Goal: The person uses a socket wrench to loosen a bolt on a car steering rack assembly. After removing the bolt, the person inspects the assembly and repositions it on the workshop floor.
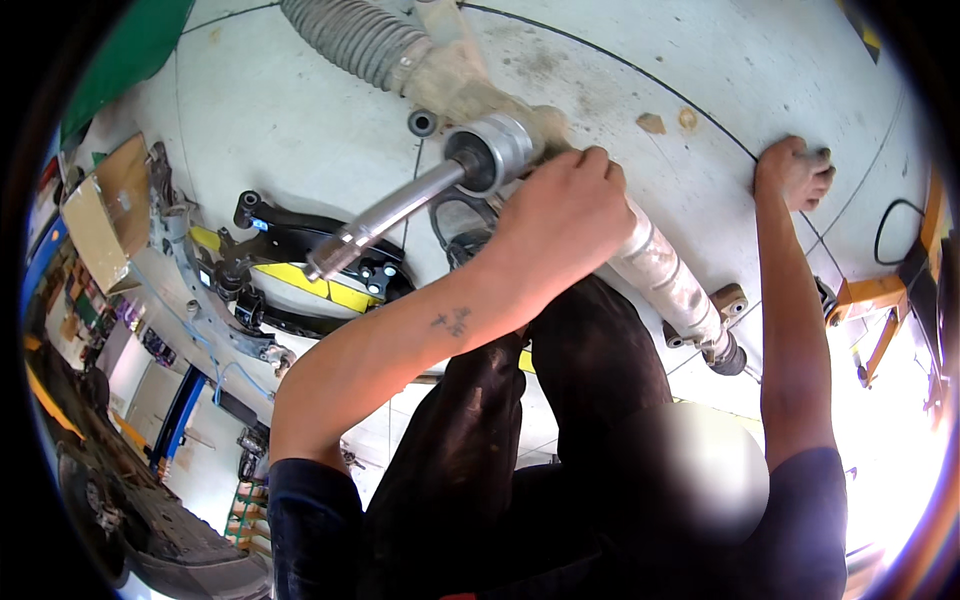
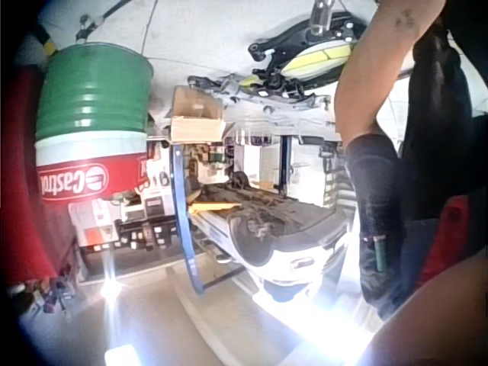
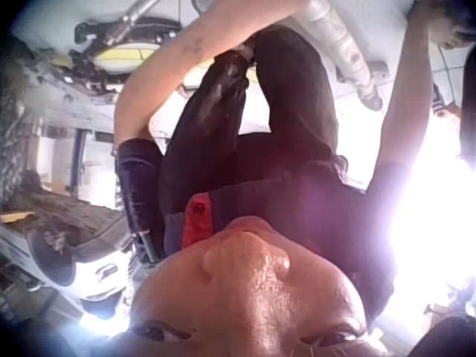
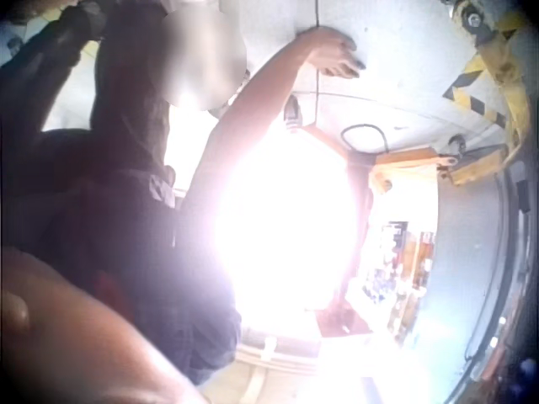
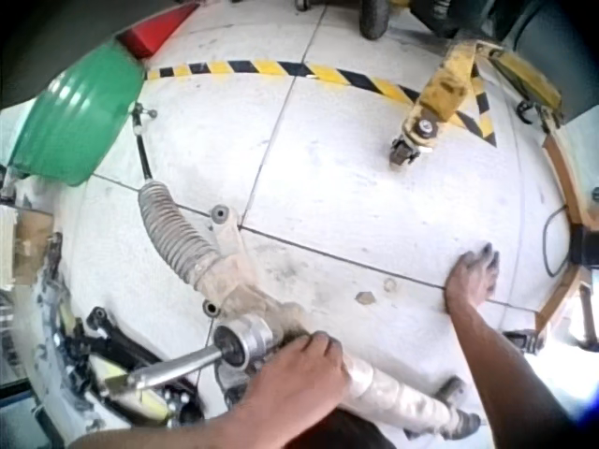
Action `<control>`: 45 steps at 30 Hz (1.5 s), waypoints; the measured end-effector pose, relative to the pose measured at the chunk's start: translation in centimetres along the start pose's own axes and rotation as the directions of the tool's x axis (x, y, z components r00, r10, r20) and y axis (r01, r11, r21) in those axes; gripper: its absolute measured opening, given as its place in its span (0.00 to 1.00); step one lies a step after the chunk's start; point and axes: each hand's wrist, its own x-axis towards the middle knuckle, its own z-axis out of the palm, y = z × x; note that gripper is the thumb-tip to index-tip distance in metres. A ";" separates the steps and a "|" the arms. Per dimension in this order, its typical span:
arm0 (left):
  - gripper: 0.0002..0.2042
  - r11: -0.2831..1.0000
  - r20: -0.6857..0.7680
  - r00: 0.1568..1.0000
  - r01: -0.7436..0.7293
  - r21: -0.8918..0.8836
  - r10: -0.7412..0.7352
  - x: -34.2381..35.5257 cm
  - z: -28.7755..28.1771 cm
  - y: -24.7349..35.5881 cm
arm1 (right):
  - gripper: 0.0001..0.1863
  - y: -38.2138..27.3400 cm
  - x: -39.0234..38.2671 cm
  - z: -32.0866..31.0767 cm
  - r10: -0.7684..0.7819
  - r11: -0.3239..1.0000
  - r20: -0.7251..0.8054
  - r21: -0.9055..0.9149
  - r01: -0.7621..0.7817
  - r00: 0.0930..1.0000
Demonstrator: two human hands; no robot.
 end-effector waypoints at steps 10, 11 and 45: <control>0.13 0.993 -0.094 0.989 0.110 -0.050 -0.114 -0.9 1.6 0.9 | 0.33 -0.4 0.0 1.2 -0.034 0.998 -0.073 0.058 0.038 0.997; 0.14 0.990 -0.115 0.985 0.124 -0.073 -0.132 -1.3 1.7 0.9 | 0.32 -0.6 -0.5 1.2 -0.045 0.995 -0.063 0.081 0.050 0.997; 0.15 -0.695 0.552 0.470 -0.212 -0.687 -0.689 -18.1 13.3 -1.4 | 0.34 -0.6 -0.3 0.6 -0.011 0.999 0.020 0.037 0.010 1.000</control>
